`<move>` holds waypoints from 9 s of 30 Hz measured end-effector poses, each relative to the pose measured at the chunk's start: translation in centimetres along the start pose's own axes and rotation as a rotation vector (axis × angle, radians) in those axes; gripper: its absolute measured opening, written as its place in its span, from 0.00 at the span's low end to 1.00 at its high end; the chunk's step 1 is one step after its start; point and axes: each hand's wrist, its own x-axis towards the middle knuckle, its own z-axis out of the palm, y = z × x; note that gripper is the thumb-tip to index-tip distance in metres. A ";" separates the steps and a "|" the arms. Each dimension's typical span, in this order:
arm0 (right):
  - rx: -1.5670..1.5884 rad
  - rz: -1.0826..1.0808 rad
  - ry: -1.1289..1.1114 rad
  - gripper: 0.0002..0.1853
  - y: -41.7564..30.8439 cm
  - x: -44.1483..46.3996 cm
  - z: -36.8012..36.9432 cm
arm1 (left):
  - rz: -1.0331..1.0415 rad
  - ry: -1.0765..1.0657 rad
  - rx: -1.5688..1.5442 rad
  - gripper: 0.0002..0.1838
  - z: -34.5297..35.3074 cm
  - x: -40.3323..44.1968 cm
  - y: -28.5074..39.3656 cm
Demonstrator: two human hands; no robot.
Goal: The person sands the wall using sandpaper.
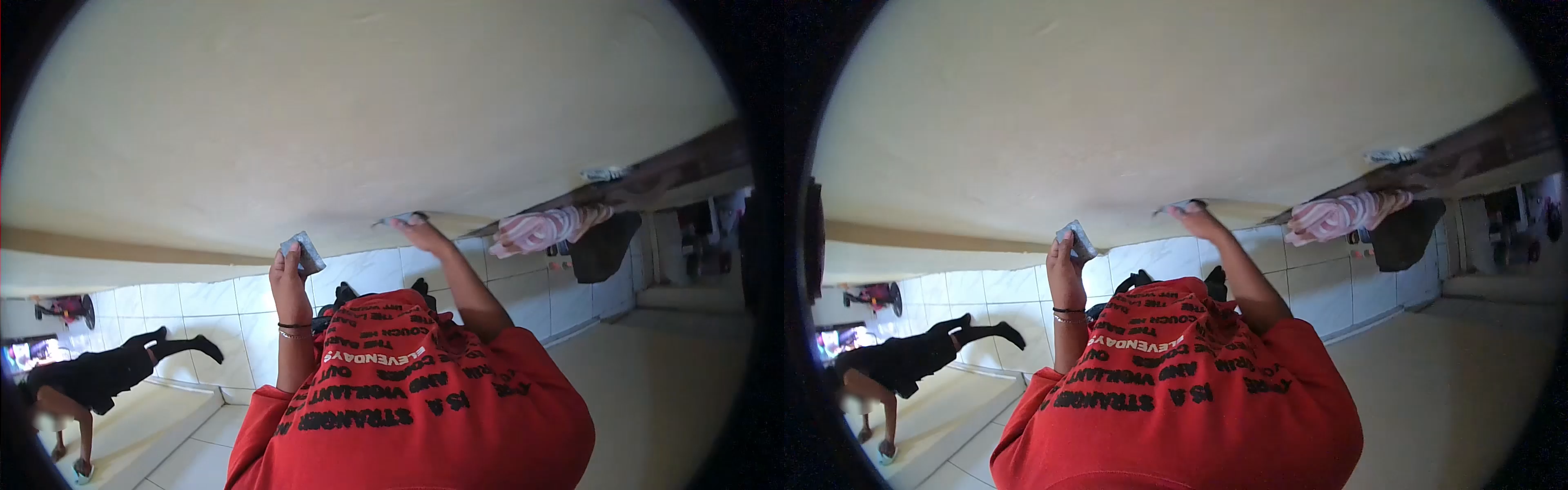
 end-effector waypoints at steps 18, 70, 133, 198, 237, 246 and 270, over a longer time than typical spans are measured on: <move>-0.115 0.075 0.051 0.27 6.3 -1.5 -2.8 | 0.007 -0.045 0.057 0.12 11.6 -3.6 -3.0; -0.298 -0.135 -0.353 0.19 -9.3 -1.2 1.5 | -0.049 -0.077 -0.060 0.12 -6.1 3.0 3.1; 0.113 0.001 -0.176 0.20 -5.9 -9.6 -14.9 | -0.039 -0.082 0.021 0.12 4.3 -0.7 -0.8; 0.926 -0.121 1.576 0.28 1.3 -5.9 -12.9 | -0.214 -0.692 0.421 0.14 14.0 -0.8 -5.0; 0.426 -0.506 1.619 0.30 -4.1 -3.9 -12.1 | -0.203 -0.480 0.104 0.12 6.6 -0.1 -2.1; 0.653 -0.374 1.501 0.27 -4.8 -6.0 -15.0 | -0.182 -0.498 0.108 0.13 5.9 0.3 -2.3; -0.028 -0.509 1.659 0.26 -5.4 -6.2 -13.5 | -0.202 -0.492 0.118 0.13 8.0 -1.1 -2.7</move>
